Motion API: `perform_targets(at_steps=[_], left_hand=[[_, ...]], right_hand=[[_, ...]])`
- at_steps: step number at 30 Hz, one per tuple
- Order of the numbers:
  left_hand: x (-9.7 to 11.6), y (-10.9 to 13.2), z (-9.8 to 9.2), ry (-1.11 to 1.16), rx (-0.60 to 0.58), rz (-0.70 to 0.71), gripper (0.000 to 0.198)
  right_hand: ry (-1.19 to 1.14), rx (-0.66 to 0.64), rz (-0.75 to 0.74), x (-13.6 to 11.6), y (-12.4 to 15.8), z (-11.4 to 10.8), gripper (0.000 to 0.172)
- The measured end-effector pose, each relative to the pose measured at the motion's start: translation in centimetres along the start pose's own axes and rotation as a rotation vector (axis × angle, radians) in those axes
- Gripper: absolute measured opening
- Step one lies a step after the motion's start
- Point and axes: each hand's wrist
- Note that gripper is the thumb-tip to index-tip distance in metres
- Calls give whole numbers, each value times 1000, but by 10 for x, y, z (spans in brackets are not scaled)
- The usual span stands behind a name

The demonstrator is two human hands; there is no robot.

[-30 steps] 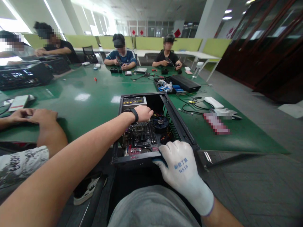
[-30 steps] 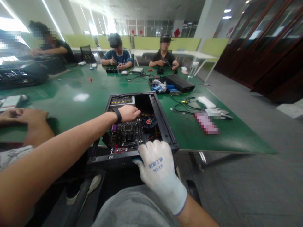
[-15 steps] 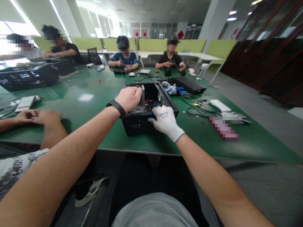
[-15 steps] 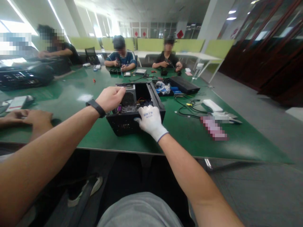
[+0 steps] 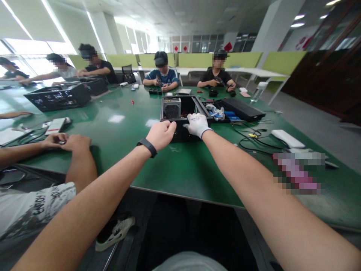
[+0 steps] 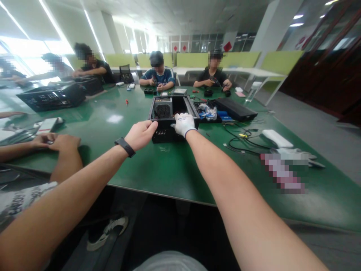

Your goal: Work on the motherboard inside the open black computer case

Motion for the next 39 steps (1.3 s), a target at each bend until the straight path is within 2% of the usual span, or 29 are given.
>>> perform_targets(at_steps=[5,10,13,17,21,24,29,33,39], left_hand=[[-11,3,2,-7,-14,-23,44],[-14,8,-4,63,1,-41,39],[-12,8,-9,112,29,-53,30],[-3,4,-12,189,34,-72,13],[13,5,-9,202,-23,-46,26],[25,9,-3,83,-121,22,35],[32,13,12,-203,-386,173,39],[40,11,24,-376,-579,318,40],[77,12,33,-641,-808,294,39]], right_hand=[[4,-29,0,1,-14,0,45],[-11,-32,-19,-2,3,-6,47],[-15,-14,-28,-8,28,-11,48],[-16,18,-39,-15,74,-21,46],[-12,45,-58,-19,129,-37,41],[-12,64,-74,-20,171,-50,38],[-30,91,-96,-21,233,-69,31],[-72,107,-108,-21,272,-81,27],[-138,106,-81,-25,311,-89,22]])
Point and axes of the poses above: each hand's wrist, its own y-axis away from the middle knuckle, its own z-axis out of the palm, x = y × z, and after that the axes turned 2 degrees about x, right-handed
